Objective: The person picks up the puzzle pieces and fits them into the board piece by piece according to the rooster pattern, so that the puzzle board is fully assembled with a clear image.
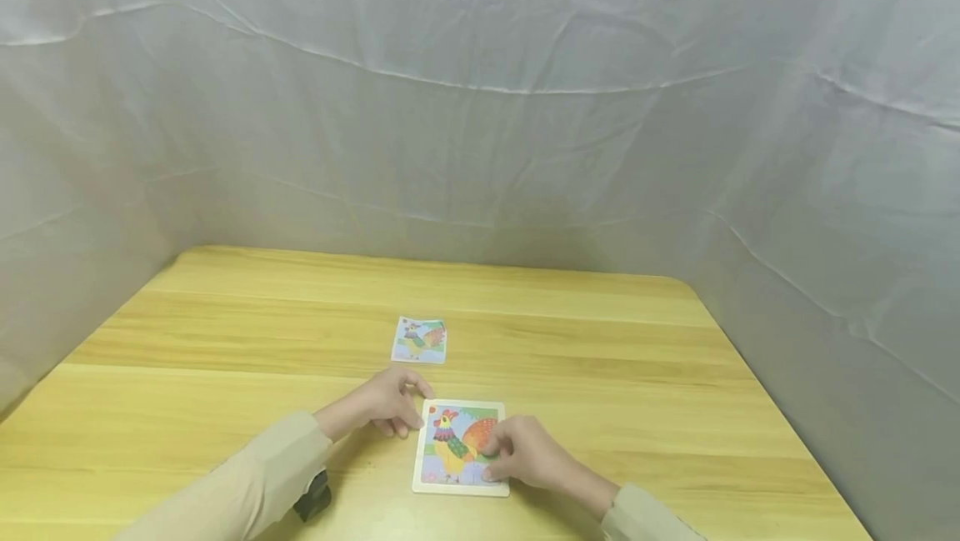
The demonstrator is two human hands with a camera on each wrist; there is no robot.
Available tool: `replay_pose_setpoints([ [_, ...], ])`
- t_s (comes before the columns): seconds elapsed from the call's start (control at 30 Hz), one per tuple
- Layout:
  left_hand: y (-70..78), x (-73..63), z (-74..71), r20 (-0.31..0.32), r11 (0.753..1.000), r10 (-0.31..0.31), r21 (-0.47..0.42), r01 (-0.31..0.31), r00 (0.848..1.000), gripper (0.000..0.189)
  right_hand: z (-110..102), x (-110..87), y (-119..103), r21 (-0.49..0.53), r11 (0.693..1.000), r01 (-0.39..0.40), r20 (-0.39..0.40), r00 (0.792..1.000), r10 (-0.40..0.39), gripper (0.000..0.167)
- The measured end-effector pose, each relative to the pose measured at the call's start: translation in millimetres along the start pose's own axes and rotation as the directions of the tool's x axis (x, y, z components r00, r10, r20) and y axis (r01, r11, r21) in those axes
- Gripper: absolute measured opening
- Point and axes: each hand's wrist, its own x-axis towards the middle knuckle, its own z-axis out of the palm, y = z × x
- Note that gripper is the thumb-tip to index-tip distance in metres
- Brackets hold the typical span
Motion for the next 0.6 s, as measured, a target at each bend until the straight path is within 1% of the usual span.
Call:
replay_pose_setpoints([
  [0.13, 0.7, 0.1, 0.1, -0.002, 1.000, 0.002, 0.010, -0.002, 1.000, 0.029, -1.0, -0.2, -0.7, 0.020, 1.000, -0.012, 0.002, 1.000, 0.012, 0.015],
  [0.23, 1.8, -0.6, 0.2, -0.002, 1.000, 0.002, 0.014, -0.002, 1.000, 0.029, -1.1, 0.4, -0.9, 0.014, 1.000, -0.015, 0.001, 1.000, 0.015, 0.016],
  [0.43, 3.0, -1.4, 1.3, -0.007, 1.000, 0.007, 0.013, -0.007, 1.000, 0.029, -2.0, 2.2, 0.2, -0.017, 1.000, -0.001, -0.005, 1.000, 0.001, 0.017],
  [0.6, 1.1, -1.4, 0.2, 0.002, 1.000, 0.018, 0.017, -0.018, 1.000, 0.030, -3.3, 2.6, 0.5, -0.011, 1.000, 0.015, 0.001, 1.000, -0.015, 0.015],
])
